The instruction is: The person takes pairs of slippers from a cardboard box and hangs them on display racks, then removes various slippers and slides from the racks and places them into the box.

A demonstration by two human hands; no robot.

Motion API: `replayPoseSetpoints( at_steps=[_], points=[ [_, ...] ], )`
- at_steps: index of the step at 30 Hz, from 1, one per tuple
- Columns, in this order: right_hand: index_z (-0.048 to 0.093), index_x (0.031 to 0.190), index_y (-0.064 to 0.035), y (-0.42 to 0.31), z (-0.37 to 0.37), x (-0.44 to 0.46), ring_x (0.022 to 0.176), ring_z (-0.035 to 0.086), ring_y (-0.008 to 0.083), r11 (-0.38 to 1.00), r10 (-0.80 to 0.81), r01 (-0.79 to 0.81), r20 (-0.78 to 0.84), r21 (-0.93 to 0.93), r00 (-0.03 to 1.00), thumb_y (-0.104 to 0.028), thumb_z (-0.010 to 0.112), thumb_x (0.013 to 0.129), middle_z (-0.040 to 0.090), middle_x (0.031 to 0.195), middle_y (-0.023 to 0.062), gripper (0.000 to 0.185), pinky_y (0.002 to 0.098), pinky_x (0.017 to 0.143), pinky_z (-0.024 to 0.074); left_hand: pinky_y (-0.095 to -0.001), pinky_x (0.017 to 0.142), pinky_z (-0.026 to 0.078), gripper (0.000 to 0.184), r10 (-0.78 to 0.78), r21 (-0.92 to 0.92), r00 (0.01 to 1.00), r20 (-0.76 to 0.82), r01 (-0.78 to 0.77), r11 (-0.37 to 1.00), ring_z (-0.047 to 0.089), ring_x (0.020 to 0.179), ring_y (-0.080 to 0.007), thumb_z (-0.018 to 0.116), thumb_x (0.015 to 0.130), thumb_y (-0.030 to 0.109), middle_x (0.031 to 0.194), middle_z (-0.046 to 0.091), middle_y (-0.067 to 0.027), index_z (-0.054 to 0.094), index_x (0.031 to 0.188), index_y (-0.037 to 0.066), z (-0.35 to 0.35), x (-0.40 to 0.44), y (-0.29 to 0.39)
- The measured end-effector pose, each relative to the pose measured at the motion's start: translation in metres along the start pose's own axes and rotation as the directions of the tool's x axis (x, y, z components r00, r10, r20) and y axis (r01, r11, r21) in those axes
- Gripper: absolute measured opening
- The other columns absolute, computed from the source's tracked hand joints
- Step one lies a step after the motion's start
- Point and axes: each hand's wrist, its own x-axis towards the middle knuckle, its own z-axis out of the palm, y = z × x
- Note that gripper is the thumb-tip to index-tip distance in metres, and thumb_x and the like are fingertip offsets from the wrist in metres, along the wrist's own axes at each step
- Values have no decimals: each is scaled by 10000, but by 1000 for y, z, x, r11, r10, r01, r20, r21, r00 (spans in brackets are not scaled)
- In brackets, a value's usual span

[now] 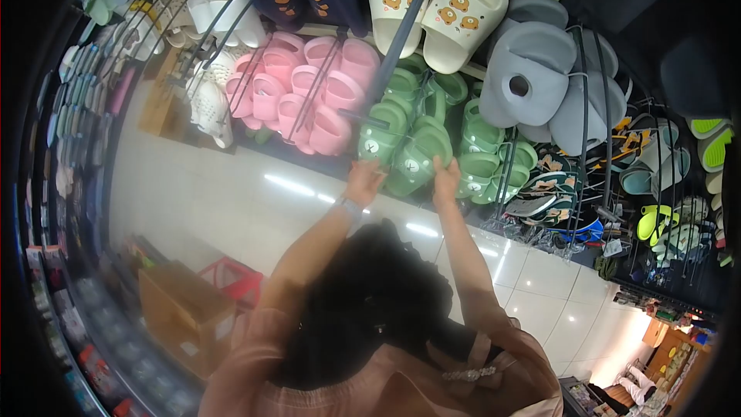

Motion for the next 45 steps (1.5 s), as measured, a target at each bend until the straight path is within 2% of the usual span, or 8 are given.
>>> replayPoseSetpoints(
  at_steps=[9, 13, 21, 29, 33, 38, 43, 45],
  points=[
    [528, 1033, 15, 21, 7, 15, 839, 547, 184, 936, -297, 283, -36, -208, 954, -88, 610, 807, 598, 932, 104, 261, 314, 785, 431, -357, 801, 493, 330, 165, 672, 943, 289, -322, 667, 595, 903, -237, 531, 857, 165, 1016, 567, -103, 460, 1161, 57, -90, -2, 5],
    [550, 1000, 21, 48, -9, 27, 857, 549, 195, 938, -300, 303, 42, -169, 953, -152, 608, 829, 602, 967, 110, 250, 330, 793, 431, -351, 748, 512, 269, 6, 229, 999, 42, -15, 973, 613, 870, -227, 535, 836, 153, 962, 595, -105, 524, 1075, 30, -163, -21, 8],
    [499, 1062, 84, 52, -4, 7, 874, 538, 266, 906, -264, 261, 36, -335, 964, -187, 600, 839, 567, 1030, 185, 366, 363, 807, 424, -306, 529, 503, 191, 156, 467, 917, -367, 37, 884, 616, 642, -195, 592, 793, 167, 788, 619, -75, 589, 911, 16, -285, -112, 31],
    [501, 1030, 159, 91, 24, -54, 881, 525, 447, 706, -430, 207, -177, -678, 885, -377, 414, 909, 530, 1015, 337, 556, 465, 795, 415, -297, 602, 509, 183, 376, 925, 872, -312, 189, 329, 625, 639, -165, 569, 728, 163, 757, 640, -110, 629, 825, 19, -449, -209, 43],
    [588, 867, 81, 162, 37, -41, 837, 559, 406, 248, -400, 369, 252, -896, 881, -285, 410, 895, 588, 904, 265, 408, 455, 721, 438, -359, 731, 497, 280, 395, 943, 858, -329, 276, 186, 634, 796, -273, 561, 705, 218, 861, 656, -160, 662, 905, 49, -518, -253, 32],
    [600, 806, 21, 238, 227, -93, 709, 576, 314, -178, 58, 880, 888, -440, 456, -214, 464, 831, 599, 797, 168, 273, 388, 604, 453, -373, 749, 488, 303, 276, 894, 877, -394, 296, 335, 620, 842, -299, 569, 675, 235, 880, 652, -158, 666, 904, 63, -555, -288, 32],
    [611, 744, -39, 306, 259, -161, 582, 592, 223, -165, 558, 964, 826, 209, -83, -144, 517, 766, 611, 690, 71, 143, 321, 488, 468, -399, 700, 481, 330, 375, 927, 887, -268, 132, 351, 616, 802, -329, 582, 694, 283, 845, 645, -175, 646, 931, 63, -601, -302, 6],
    [635, 842, -5, 281, 303, -201, 575, 613, 201, 482, 618, 421, 639, -768, 458, -142, 525, 770, 639, 723, 99, 190, 293, 491, 484, -406, 677, 476, 334, 354, 926, 896, -269, 140, 351, 616, 784, -329, 582, 720, 335, 837, 642, -178, 644, 906, 65, -623, -298, -1]
  ],
)
